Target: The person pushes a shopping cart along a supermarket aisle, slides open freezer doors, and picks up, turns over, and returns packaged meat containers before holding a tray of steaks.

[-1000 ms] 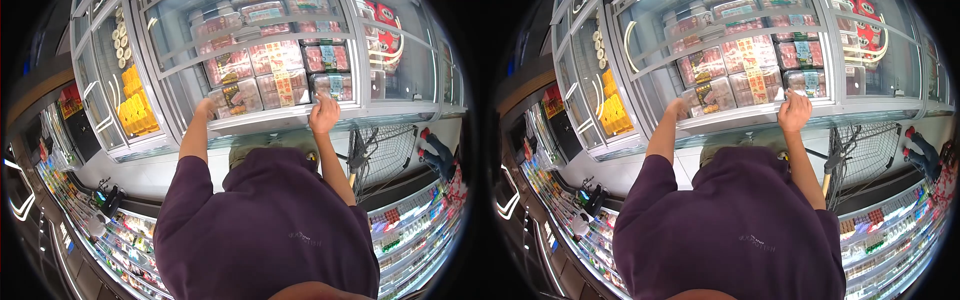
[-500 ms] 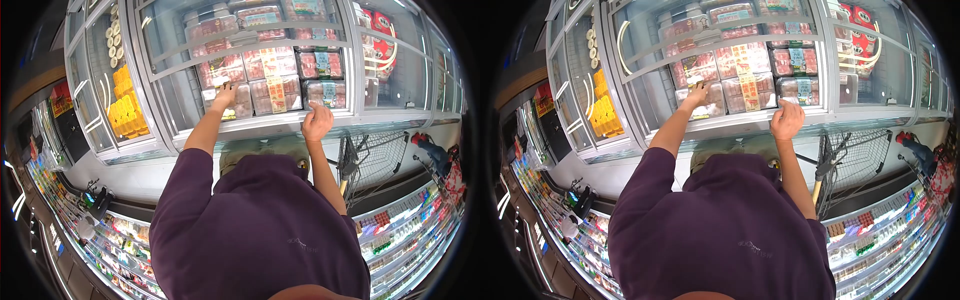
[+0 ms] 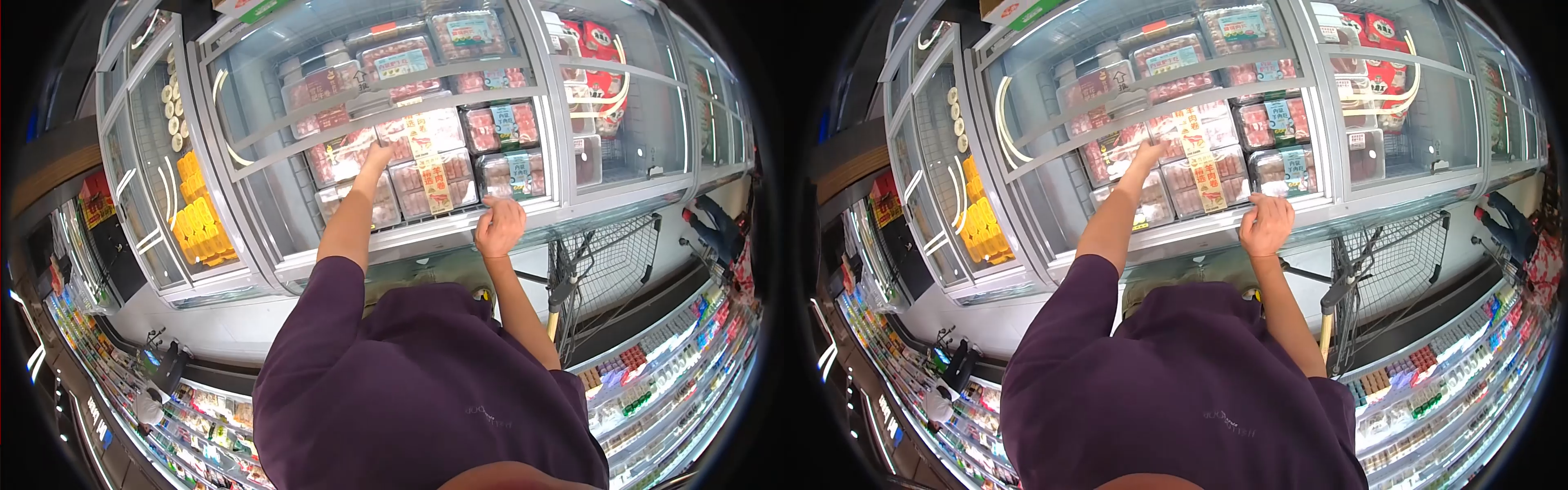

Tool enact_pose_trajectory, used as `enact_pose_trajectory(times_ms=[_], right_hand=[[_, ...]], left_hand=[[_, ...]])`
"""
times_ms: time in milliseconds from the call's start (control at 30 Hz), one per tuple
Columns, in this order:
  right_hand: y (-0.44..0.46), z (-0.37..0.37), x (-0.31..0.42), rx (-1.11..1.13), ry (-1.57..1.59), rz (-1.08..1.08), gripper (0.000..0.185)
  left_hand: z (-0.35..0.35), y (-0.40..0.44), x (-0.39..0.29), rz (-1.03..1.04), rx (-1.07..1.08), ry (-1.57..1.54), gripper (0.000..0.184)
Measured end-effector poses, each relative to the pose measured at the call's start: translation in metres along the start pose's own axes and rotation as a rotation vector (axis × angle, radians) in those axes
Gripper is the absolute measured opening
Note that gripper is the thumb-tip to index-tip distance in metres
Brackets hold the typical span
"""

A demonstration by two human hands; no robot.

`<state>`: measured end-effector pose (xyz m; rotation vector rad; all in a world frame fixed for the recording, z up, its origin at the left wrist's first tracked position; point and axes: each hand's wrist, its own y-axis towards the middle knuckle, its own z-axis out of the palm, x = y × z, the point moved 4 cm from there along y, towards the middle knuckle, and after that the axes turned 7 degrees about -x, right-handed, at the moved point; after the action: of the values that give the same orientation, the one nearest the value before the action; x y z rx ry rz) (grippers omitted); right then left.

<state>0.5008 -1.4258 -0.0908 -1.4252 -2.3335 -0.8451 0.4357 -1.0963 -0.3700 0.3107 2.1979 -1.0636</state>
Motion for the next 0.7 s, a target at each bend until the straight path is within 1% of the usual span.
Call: enact_pose_trajectory(times_ms=[67, 167, 267, 300, 400, 500, 567, 667, 700], right_hand=[[0.001, 0.0, -0.001, -0.002, 0.0, 0.011, 0.015], [0.0, 0.0, -0.002, -0.007, 0.013, 0.028, 0.014], [-0.002, -0.001, -0.003, -0.013, -0.005, 0.021, 0.013], [-0.001, -0.002, -0.003, -0.017, 0.004, 0.024, 0.012], [-0.004, -0.001, -0.004, -0.019, 0.008, 0.019, 0.013], [-0.006, -0.001, -0.004, -0.017, -0.001, 0.035, 0.013], [-0.007, -0.001, -0.004, -0.039, 0.0, 0.023, 0.013], [-0.008, -0.004, -0.003, -0.078, -0.004, 0.017, 0.012], [-0.009, -0.005, -0.002, -0.089, -0.003, 0.018, 0.011]], left_hand=[[0.016, -0.006, -0.009, -0.137, -0.063, -0.152, 0.048], [0.025, 0.008, 0.009, -0.182, -0.018, -0.173, 0.045], [0.022, -0.011, -0.016, -0.203, 0.208, -0.421, 0.045], [0.018, -0.014, -0.023, -0.207, 0.085, -0.34, 0.047], [0.011, -0.073, -0.099, -0.163, 0.095, -0.391, 0.045], [0.025, -0.082, -0.1, -0.033, 0.106, -0.402, 0.042], [0.02, -0.099, -0.113, 0.024, 0.133, -0.373, 0.038], [-0.011, -0.141, -0.123, -0.09, 0.248, -0.735, 0.036], [-0.024, -0.159, -0.128, -0.091, 0.321, -0.796, 0.039]])
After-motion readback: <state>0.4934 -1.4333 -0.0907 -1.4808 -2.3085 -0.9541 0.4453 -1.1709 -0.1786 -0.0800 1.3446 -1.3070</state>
